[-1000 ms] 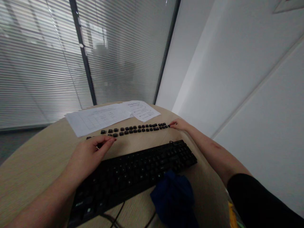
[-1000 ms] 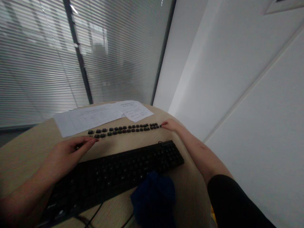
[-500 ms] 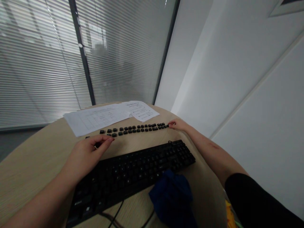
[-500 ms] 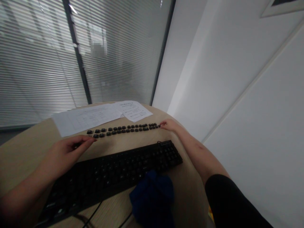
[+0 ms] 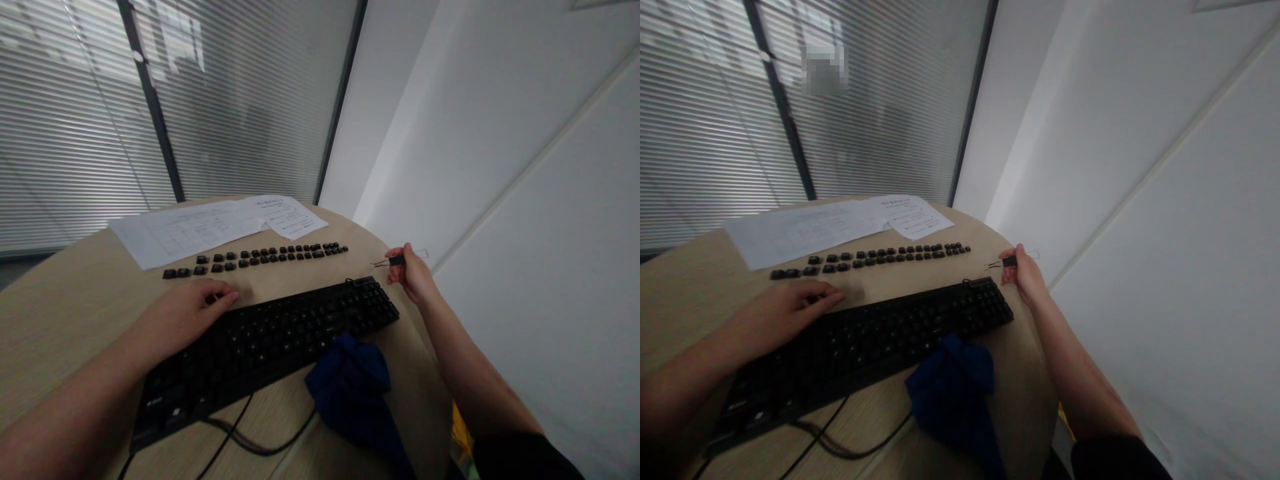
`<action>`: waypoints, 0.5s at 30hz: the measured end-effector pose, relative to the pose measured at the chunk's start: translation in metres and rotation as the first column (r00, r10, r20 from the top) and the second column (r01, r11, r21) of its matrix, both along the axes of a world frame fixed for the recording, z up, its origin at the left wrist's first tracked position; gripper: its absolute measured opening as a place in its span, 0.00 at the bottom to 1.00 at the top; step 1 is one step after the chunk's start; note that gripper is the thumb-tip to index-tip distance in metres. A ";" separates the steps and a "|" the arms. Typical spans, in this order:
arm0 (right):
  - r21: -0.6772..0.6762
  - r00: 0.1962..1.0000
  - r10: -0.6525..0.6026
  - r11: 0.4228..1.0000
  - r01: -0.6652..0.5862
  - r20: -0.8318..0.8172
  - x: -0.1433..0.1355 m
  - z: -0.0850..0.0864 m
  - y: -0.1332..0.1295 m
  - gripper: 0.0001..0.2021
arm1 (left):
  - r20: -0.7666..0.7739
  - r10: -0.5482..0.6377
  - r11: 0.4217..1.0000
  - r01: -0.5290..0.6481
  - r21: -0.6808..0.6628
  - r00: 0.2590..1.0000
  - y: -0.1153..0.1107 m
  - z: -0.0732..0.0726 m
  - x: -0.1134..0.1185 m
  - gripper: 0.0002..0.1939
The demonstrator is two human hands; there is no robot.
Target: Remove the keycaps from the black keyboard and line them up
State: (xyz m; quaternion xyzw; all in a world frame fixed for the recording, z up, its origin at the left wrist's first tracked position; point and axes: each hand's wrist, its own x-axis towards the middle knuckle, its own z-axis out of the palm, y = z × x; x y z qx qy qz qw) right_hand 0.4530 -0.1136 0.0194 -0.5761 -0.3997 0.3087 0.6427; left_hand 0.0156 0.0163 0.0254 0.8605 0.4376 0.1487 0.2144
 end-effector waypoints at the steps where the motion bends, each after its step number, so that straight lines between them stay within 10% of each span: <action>1: -0.032 0.998 0.038 0.999 -0.040 -0.045 -0.007 -0.001 -0.007 0.24 | -0.026 -0.028 1.000 0.028 -0.001 0.999 0.001 -0.003 0.001 0.26; 15: -0.116 0.978 -0.022 0.992 0.047 0.208 -0.031 -0.032 -0.003 0.17 | -0.163 -0.182 0.983 0.184 -0.003 0.970 -0.004 -0.007 -0.001 0.26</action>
